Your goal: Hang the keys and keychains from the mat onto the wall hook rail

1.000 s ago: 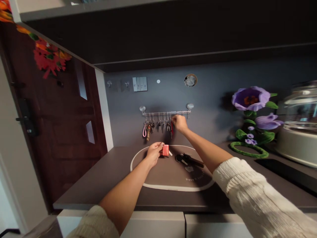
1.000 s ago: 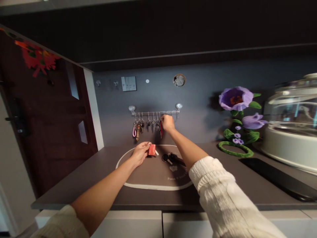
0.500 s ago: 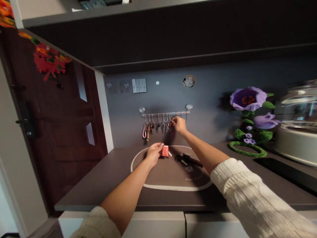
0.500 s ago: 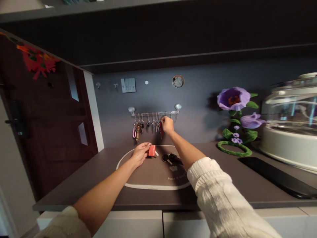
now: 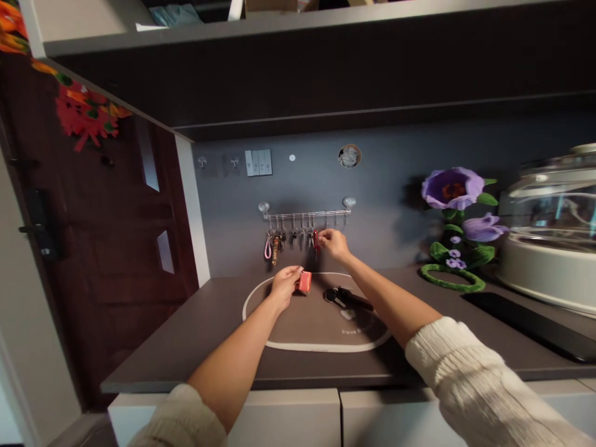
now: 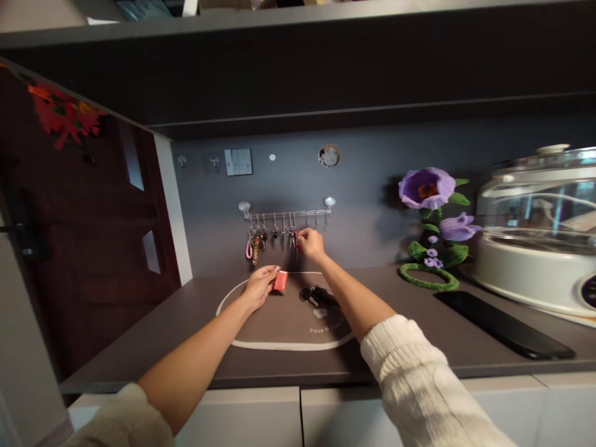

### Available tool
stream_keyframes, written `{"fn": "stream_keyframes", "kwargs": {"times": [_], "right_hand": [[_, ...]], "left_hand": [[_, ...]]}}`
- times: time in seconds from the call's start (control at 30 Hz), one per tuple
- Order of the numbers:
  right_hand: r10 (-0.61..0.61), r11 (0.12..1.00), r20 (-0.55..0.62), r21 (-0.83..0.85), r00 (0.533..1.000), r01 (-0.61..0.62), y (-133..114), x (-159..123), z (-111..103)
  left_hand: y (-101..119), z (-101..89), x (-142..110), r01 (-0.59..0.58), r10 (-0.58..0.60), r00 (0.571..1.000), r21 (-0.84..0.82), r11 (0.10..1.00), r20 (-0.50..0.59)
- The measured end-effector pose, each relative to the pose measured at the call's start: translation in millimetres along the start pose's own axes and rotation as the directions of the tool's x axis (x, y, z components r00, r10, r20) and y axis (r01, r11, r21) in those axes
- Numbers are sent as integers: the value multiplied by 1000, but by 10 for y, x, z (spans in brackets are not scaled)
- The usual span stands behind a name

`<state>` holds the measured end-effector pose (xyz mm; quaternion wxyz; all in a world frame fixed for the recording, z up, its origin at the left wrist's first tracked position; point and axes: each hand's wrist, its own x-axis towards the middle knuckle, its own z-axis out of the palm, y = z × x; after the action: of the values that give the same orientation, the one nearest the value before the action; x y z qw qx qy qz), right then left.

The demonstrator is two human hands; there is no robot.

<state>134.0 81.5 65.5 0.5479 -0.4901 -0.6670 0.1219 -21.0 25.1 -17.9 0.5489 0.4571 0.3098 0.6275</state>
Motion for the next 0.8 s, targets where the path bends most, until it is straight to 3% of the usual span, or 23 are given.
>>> {"fn": "stream_keyframes", "kwargs": {"times": [0.27,0.43,0.53,0.8], "right_hand": [[-10,989,195,146,981,-19,85,-407,-62],[-86,984,332,174,939,29,74,-568,-124],[-92,968,412,251,907,-15,55,-657,-124],[-60,944,434,317,899,-90,97,-746,-105]], "left_hand": [[79,9,-29,-37,42,996,60,998,-80],[107,21,-40,-132,148,987,199,971,-64],[108,63,-40,-176,200,978,271,946,-66],[125,243,-24,-240,267,964,388,890,-16]]}}
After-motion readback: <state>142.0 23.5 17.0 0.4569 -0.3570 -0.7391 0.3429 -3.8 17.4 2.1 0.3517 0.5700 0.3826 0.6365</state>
